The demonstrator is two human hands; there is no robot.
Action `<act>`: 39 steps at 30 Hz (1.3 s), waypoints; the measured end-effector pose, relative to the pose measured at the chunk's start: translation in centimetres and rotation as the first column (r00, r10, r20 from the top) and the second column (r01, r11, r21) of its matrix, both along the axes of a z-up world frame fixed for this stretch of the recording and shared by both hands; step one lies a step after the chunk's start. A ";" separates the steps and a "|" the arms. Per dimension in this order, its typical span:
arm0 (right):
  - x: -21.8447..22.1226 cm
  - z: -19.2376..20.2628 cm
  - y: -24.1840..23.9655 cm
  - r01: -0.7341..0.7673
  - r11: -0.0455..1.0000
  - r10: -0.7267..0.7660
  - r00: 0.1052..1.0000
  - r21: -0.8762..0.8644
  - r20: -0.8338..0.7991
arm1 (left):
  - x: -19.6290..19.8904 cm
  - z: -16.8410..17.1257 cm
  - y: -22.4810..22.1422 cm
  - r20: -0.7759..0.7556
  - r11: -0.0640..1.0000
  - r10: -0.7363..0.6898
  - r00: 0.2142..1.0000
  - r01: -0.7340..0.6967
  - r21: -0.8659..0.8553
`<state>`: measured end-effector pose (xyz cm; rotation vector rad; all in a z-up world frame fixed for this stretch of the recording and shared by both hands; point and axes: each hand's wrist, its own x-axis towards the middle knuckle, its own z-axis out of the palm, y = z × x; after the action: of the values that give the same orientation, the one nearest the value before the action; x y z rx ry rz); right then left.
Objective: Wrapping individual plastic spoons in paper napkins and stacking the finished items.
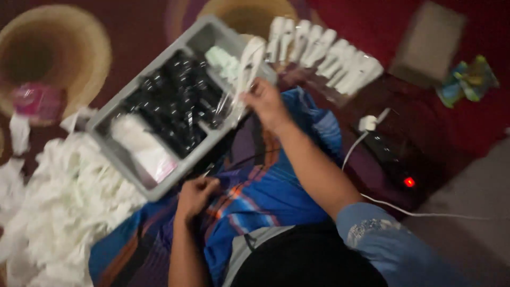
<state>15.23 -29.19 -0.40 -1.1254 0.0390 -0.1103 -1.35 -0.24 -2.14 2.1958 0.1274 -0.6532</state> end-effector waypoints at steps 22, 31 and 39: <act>3.4 -15.2 -29.0 0.240 0.414 -0.648 0.755 -0.878 -0.100 | 2.0 0.2 -3.0 -0.231 0.946 -0.053 0.972 0.123 0.300; 1.7 -8.9 -26.8 0.190 0.468 -0.682 0.699 -0.863 -0.216 | 2.7 3.6 -5.3 -0.344 0.950 0.063 0.937 0.050 0.310; 0.7 -9.1 -25.9 -0.013 0.139 -0.615 0.783 -0.990 -0.096 | 2.7 4.2 -5.0 -0.326 0.960 0.003 0.945 0.088 0.267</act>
<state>15.92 -55.06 -9.55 -2.4809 0.8341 -0.2523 1.32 -5.22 2.02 2.3452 0.3625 -1.0755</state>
